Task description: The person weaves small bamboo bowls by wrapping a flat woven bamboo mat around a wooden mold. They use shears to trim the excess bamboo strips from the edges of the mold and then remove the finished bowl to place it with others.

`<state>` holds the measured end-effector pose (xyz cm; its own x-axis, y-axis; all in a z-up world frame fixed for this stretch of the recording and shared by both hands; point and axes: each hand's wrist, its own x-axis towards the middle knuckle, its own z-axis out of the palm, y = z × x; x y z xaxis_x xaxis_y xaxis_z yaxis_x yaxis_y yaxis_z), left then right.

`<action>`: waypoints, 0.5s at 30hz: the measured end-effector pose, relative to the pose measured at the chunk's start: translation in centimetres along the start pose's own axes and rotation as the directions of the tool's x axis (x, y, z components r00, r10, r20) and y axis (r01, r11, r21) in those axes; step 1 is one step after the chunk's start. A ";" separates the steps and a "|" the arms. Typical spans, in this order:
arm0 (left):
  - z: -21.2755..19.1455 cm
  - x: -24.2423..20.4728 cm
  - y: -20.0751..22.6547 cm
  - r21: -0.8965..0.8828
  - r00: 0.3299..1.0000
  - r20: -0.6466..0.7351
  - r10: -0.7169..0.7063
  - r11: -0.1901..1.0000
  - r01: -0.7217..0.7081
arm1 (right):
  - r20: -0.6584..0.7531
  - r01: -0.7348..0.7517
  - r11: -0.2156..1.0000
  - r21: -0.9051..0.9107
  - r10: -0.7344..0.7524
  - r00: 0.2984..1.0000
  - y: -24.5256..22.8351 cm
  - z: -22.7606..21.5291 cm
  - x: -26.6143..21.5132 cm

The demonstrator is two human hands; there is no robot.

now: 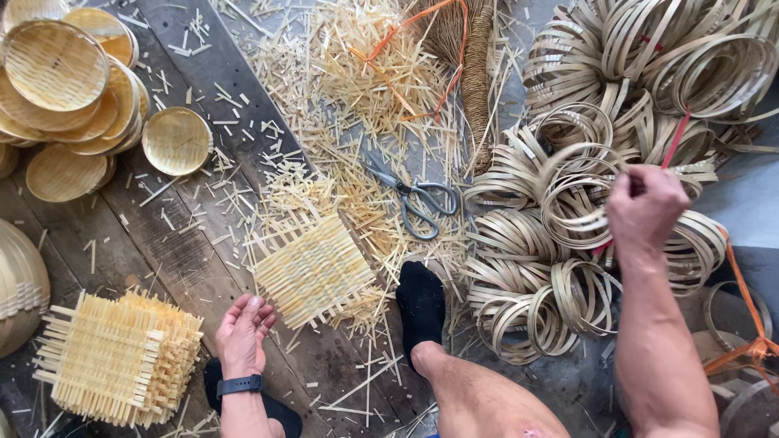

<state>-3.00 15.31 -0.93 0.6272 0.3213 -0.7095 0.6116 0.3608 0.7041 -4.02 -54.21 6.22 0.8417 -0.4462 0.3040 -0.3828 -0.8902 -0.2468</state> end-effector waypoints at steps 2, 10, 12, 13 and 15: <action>0.3 -0.3 0.5 0.020 1.000 -0.022 0.000 1.000 0.000 | 0.011 0.030 0.999 -0.040 -0.030 0.999 -2.3 1.8 1.4; 1.0 -1.4 1.5 0.102 0.983 -0.092 0.156 0.984 -0.146 | 0.143 0.134 0.991 0.026 -0.136 0.980 -10.0 7.2 4.0; 2.5 -3.1 2.6 0.270 0.908 -0.153 0.391 0.900 -0.342 | 0.127 0.100 0.989 0.113 -0.115 0.985 -11.0 6.7 4.3; 3.8 -4.2 3.3 0.360 0.847 -0.168 0.504 0.831 -0.423 | 0.118 0.084 0.982 0.168 -0.105 0.987 -11.9 6.3 4.0; 7.3 -6.8 4.3 0.534 0.687 -0.167 0.707 0.651 -0.540 | 0.089 0.093 0.959 0.269 -0.121 0.989 -14.5 4.9 3.2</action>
<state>-1.09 8.26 7.13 0.7828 0.6222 0.0051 0.3170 -0.4059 0.8571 6.10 -42.27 6.22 0.9123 -0.3251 0.2491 -0.1857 -0.8704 -0.4560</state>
